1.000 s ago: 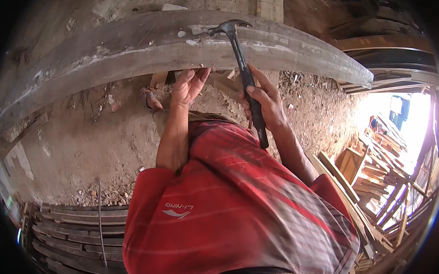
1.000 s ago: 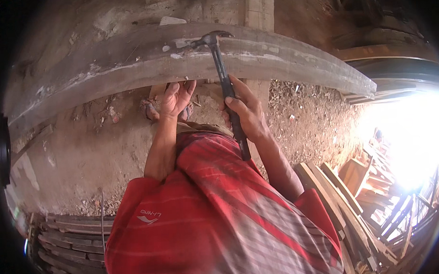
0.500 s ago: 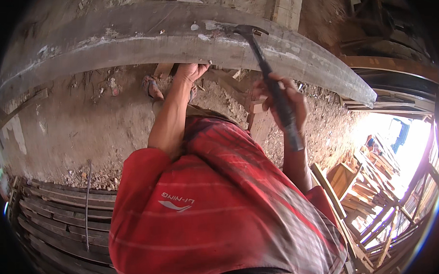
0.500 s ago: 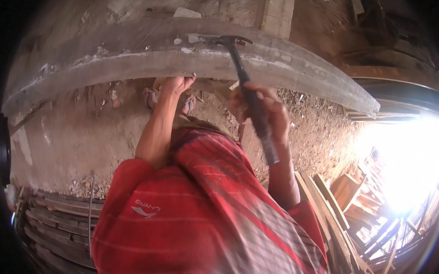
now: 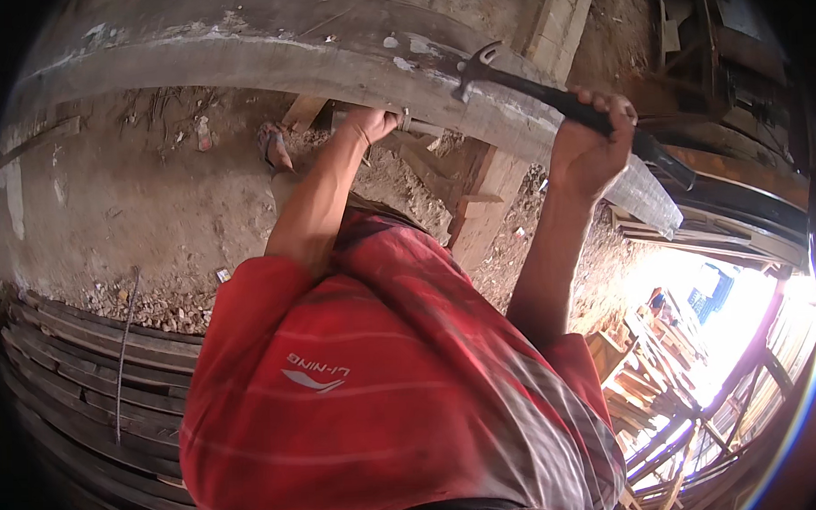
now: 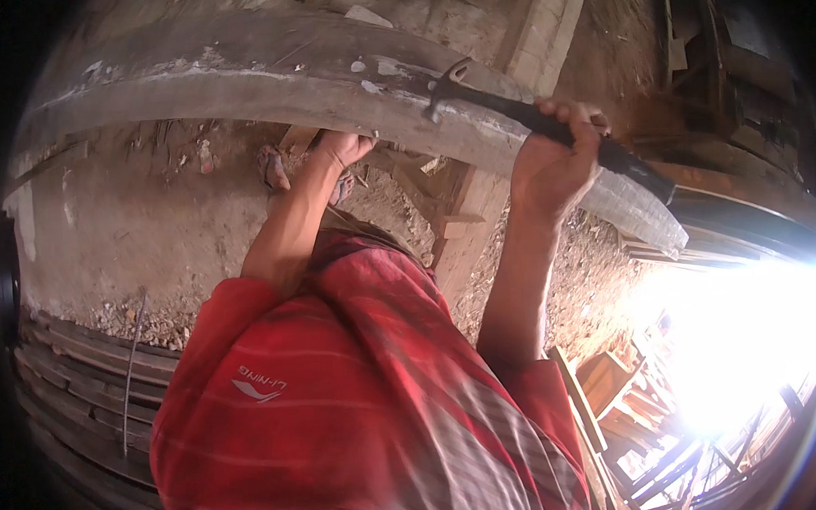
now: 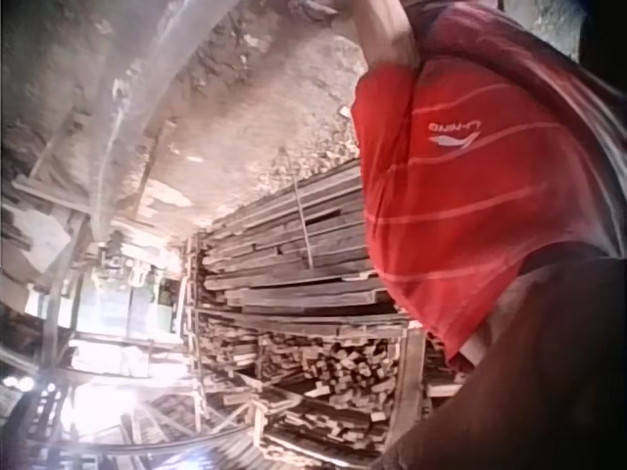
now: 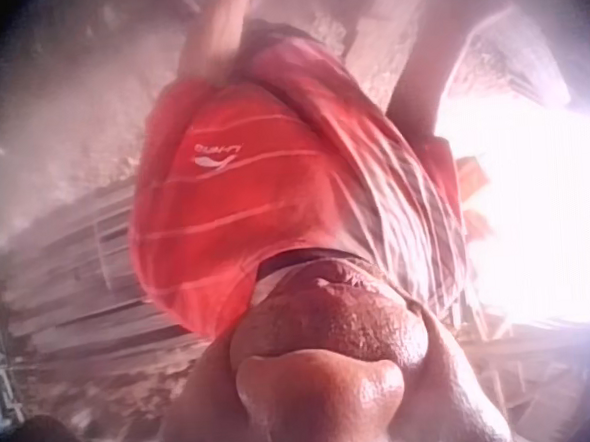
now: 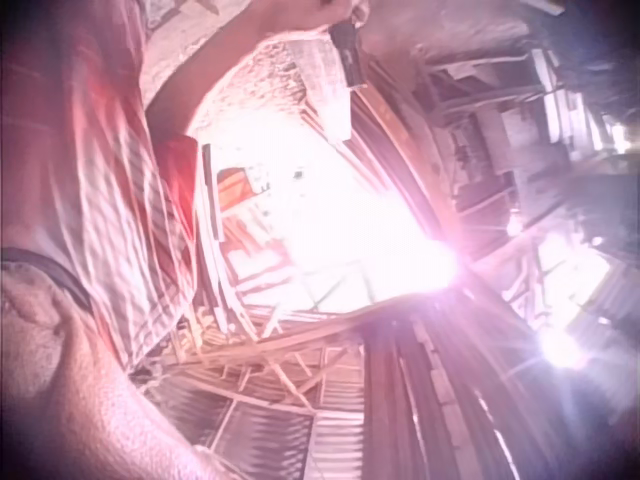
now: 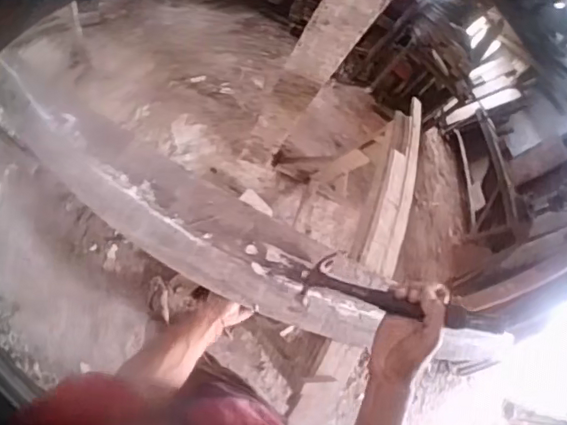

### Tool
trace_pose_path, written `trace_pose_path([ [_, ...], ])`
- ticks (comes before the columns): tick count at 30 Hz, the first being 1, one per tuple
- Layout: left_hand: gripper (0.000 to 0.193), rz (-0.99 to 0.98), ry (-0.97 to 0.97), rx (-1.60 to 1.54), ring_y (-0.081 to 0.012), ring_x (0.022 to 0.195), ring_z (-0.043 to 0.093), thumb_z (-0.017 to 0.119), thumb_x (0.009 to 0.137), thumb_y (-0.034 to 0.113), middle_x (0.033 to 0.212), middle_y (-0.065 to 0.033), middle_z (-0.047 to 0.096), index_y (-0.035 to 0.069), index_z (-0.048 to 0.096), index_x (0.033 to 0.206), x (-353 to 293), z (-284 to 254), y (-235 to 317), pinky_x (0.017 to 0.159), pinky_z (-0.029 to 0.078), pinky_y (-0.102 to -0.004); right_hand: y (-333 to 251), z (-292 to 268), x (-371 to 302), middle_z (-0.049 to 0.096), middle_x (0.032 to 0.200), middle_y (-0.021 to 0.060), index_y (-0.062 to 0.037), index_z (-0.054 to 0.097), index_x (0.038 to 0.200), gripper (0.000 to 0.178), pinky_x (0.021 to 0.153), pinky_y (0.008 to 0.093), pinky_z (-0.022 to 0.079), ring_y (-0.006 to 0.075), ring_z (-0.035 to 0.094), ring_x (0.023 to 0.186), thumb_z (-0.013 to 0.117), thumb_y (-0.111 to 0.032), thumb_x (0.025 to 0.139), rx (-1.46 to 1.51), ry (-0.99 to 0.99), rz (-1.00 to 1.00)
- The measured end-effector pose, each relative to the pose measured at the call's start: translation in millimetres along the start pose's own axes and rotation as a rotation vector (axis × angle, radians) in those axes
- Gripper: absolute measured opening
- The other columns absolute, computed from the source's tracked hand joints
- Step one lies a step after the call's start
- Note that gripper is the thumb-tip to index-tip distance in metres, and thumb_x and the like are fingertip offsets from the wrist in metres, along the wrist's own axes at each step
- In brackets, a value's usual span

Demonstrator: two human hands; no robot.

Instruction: The person uses a hammer to drive nails into a long, curved wooden plank resting on supports.

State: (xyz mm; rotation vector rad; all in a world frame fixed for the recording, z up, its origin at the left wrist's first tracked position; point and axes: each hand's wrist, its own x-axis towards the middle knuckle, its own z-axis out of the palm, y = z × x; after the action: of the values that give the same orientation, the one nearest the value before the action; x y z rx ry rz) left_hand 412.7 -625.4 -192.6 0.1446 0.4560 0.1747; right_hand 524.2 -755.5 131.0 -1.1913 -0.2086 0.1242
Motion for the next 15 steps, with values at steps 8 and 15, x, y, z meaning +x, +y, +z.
trace_pose_path([
  [8,0.023,-0.221,-0.281,1.117,-0.0113,0.092,0.066,0.071,0.098,0.026,0.101,-0.0024,0.074,0.004,0.072,0.104,-135.4,81.3,46.9,0.085,0.052,-0.0286,23.8,44.7,-16.5,0.056,0.062,-0.0003,-0.0095,0.058,0.082,0.018,0.043,0.0254,0.044,0.0089,0.051,0.047,0.072,-0.014,0.091,-0.204,-0.312,-0.347],
  [15,0.038,1.015,0.014,1.862,-0.0274,0.114,0.060,0.081,0.083,0.032,0.119,-0.0077,0.067,0.012,0.072,0.115,-98.8,133.2,96.1,0.096,0.049,-0.0387,44.8,66.6,-39.3,0.062,0.076,0.0029,-0.0079,0.059,0.089,0.018,0.060,0.0267,0.047,0.0100,0.056,0.068,0.077,-0.006,0.087,-0.593,-0.482,-0.404],
])
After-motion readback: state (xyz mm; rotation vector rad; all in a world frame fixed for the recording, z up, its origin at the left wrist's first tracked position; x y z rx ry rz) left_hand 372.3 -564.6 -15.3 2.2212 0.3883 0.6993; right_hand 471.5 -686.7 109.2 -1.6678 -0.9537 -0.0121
